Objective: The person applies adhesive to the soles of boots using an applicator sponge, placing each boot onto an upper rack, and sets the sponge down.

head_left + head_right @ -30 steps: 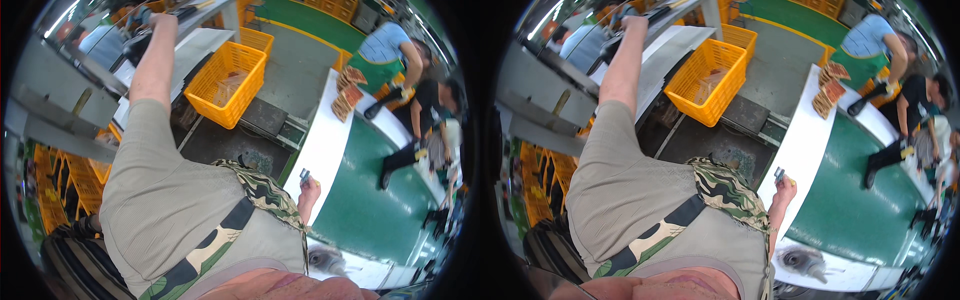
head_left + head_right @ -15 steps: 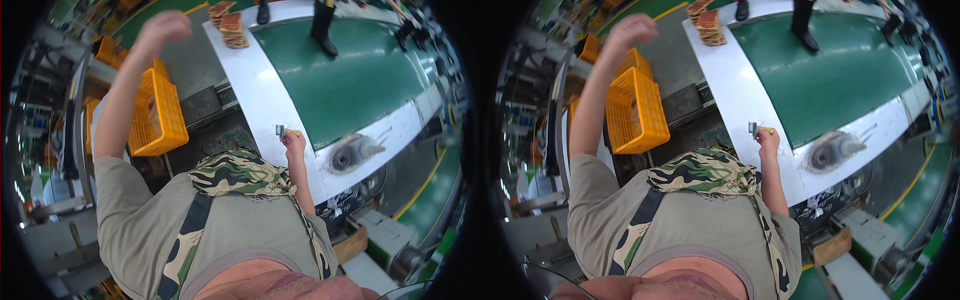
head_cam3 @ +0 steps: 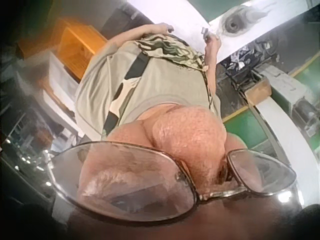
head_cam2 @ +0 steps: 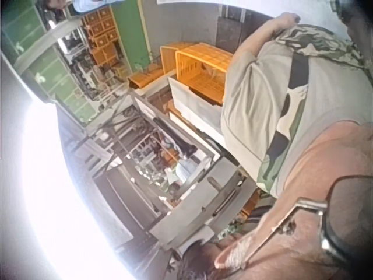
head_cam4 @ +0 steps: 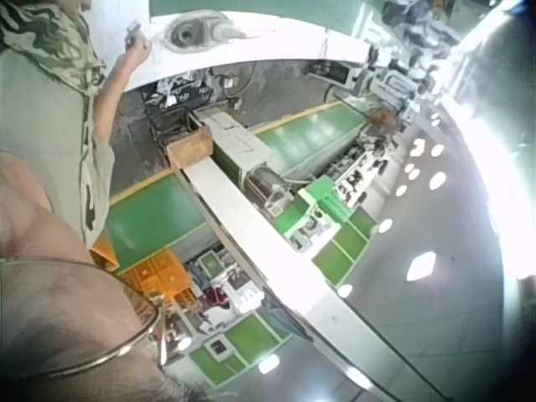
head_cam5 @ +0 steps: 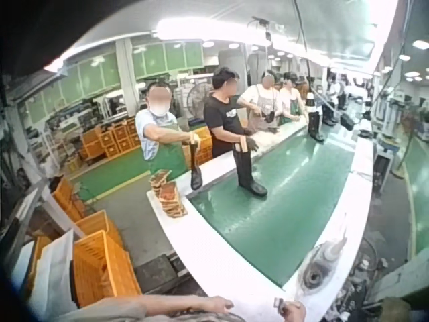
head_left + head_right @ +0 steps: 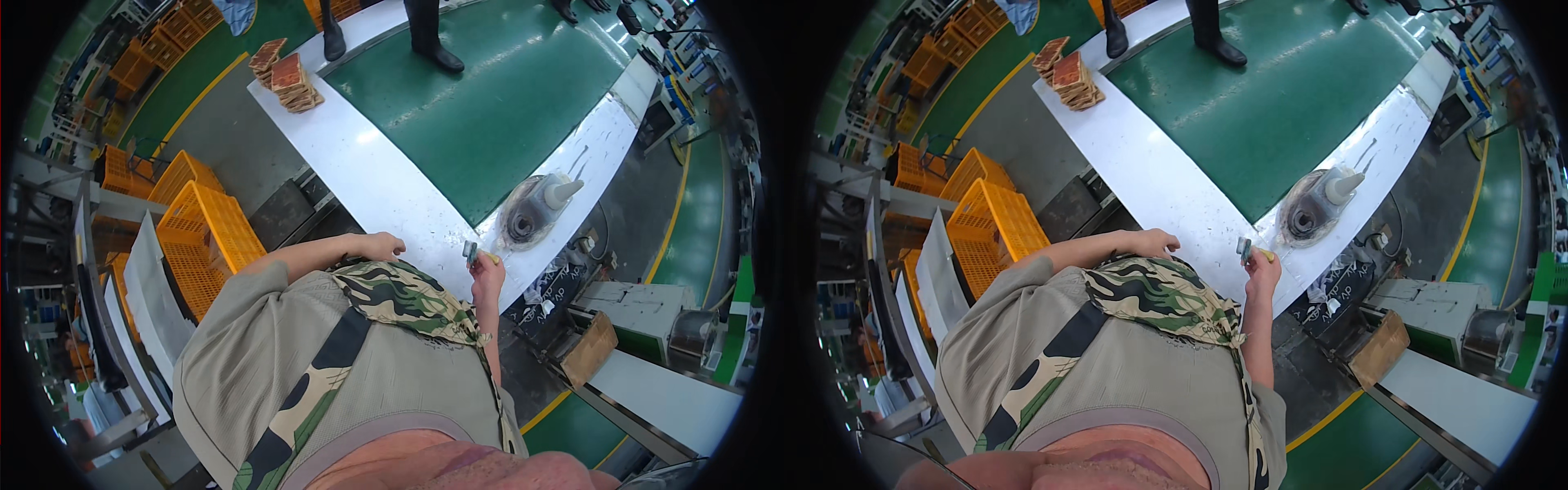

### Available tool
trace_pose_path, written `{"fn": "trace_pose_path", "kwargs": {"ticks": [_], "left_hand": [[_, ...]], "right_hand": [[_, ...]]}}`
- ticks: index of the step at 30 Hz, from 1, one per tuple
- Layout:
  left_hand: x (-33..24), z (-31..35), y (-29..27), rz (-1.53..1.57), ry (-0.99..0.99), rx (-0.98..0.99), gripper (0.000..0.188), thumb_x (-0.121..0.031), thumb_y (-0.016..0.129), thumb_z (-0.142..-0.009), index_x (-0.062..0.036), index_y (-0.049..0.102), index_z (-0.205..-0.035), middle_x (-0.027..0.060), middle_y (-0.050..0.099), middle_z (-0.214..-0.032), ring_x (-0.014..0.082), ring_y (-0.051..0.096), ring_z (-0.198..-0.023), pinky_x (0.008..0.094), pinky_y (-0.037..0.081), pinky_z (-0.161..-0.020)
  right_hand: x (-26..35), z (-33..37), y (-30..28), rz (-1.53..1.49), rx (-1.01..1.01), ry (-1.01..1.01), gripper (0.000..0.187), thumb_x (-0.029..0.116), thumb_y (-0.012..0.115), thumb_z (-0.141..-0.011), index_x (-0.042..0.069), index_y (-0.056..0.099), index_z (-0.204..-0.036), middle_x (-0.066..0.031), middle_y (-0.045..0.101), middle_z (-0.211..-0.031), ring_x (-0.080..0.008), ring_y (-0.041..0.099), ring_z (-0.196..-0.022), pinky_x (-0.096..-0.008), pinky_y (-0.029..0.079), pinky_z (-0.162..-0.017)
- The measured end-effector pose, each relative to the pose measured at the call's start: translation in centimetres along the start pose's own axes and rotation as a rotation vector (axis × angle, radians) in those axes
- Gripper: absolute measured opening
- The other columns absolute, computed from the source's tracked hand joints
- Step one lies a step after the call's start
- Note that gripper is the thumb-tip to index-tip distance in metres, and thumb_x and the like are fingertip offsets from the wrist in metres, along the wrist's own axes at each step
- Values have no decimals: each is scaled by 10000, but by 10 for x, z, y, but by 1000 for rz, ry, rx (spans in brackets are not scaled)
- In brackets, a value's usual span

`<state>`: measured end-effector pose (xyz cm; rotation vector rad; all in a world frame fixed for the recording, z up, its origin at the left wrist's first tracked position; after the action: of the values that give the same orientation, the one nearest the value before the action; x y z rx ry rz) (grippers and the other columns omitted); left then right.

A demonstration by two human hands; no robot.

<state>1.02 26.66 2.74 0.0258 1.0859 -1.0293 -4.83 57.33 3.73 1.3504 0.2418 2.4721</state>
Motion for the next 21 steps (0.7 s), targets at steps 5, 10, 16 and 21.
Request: {"fn": "trace_pose_path", "kwargs": {"ticks": [5, 10, 16, 21], "left_hand": [[26, -11, -35, -138, 2, 61, 636, -369, 715, -788, 26, 548, -1257, 204, 649, -1176, 348, 636, -1052, 384, 498, -908], [62, -22, -60, -191, 49, 112, 555, -380, 734, -750, 24, 636, -1118, 193, 686, -1048, 351, 651, -973, 393, 513, -853], [119, -28, -76, 614, -112, 99, 279, -257, 757, -793, 1, 714, -889, 125, 714, -815, 208, 690, -717, 321, 543, -618], [140, -33, -84, 879, -200, 196, 266, -245, 701, -853, -19, 674, -992, 140, 717, -891, 219, 703, -737, 311, 555, -590]], "right_hand": [[-5, 14, 8, -66, -98, -37, 135, 97, 654, -879, 56, 547, -951, -70, 640, -804, -192, 613, -634, -304, 511, -581], [-10, 29, 43, -91, -164, -26, 136, 111, 671, -867, 59, 557, -923, -60, 647, -761, -181, 619, -598, -282, 454, -534], [-8, 14, 102, -107, -164, -63, 121, 96, 673, -857, 56, 571, -907, -70, 647, -761, -192, 614, -592, -300, 480, -542], [-3, 2, 141, -99, -180, -78, 163, 89, 685, -838, 46, 556, -928, -79, 642, -787, -199, 616, -613, -326, 514, -546]]}}
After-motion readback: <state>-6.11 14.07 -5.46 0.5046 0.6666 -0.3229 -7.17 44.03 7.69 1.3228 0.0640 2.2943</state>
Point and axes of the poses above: each hand's wrist, its own z-axis away from the middle knuckle, its own y-axis out of the palm, x = y × z, the point moved 2 cm from there along -z, towards the middle knuckle
